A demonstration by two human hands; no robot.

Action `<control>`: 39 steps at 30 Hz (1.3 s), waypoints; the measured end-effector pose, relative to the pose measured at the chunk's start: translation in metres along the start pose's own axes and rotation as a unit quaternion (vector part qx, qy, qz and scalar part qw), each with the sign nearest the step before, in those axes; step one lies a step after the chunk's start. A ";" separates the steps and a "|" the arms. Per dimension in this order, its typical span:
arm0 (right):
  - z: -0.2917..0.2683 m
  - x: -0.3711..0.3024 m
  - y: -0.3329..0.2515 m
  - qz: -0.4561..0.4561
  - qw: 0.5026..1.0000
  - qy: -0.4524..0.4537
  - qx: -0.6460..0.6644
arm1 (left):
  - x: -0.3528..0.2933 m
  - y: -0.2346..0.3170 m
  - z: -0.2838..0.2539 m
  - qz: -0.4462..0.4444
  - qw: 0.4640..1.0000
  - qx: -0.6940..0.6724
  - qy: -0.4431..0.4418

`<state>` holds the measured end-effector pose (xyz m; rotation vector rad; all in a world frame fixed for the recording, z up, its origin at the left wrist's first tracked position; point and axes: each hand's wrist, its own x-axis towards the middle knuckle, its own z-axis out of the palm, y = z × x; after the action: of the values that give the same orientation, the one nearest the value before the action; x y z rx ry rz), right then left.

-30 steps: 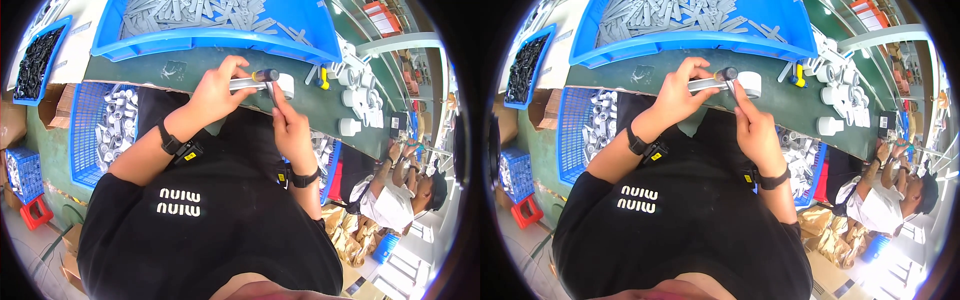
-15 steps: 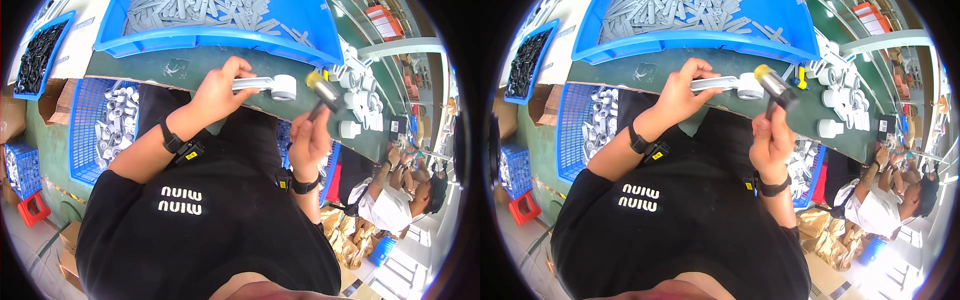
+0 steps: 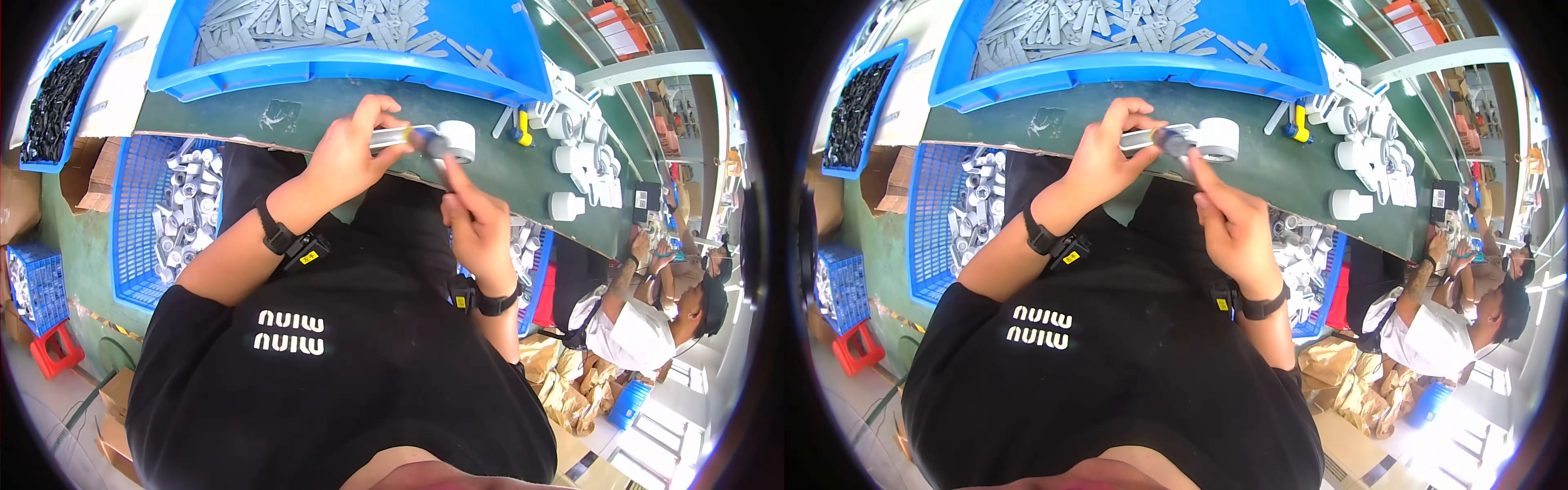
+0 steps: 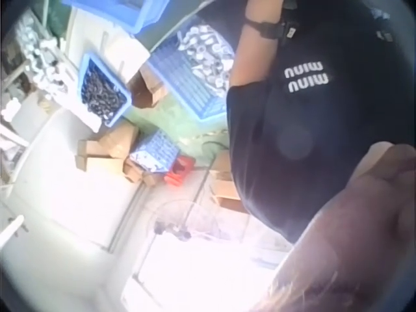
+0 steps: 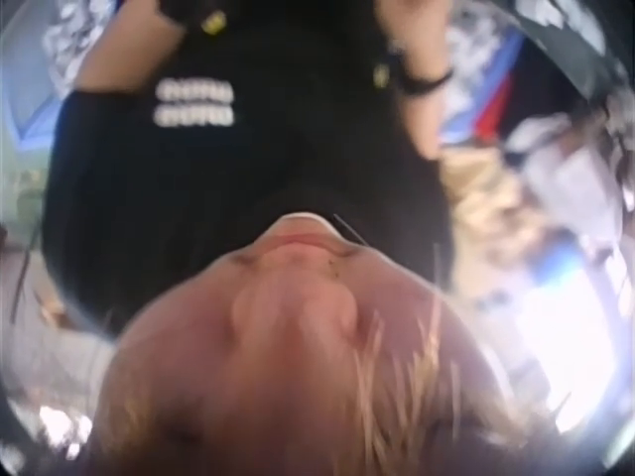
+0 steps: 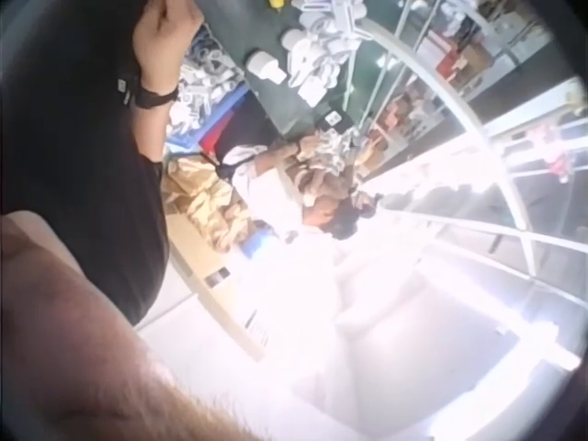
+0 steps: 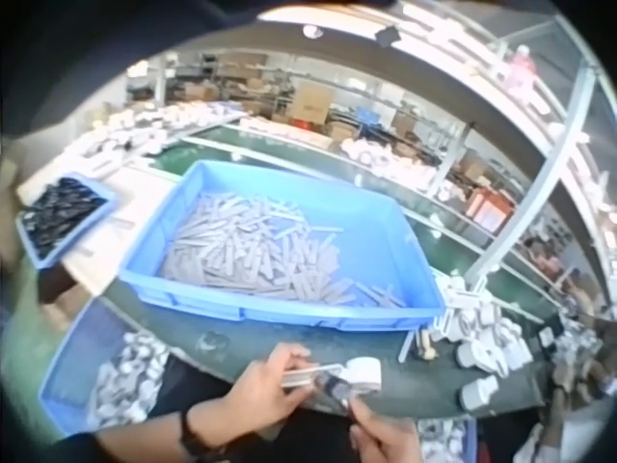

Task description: Assembling electronic components by hammering metal strips into plastic housings.

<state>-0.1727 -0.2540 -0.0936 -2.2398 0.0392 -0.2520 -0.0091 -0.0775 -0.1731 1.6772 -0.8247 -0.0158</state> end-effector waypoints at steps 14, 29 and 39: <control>0.006 -0.015 0.007 0.006 0.990 0.130 0.045 | 0.000 0.002 0.002 0.005 1.000 0.018 0.003; 0.022 0.009 0.006 -0.079 0.994 0.069 -0.033 | 0.001 0.014 -0.007 -0.077 0.996 0.038 -0.001; 0.007 0.006 0.007 0.028 0.994 0.011 -0.101 | 0.000 -0.006 -0.001 0.116 0.986 0.116 0.016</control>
<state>-0.1649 -0.2536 -0.1021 -2.4328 0.1448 -0.2509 -0.0056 -0.0769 -0.1780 1.7826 -1.0238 0.2785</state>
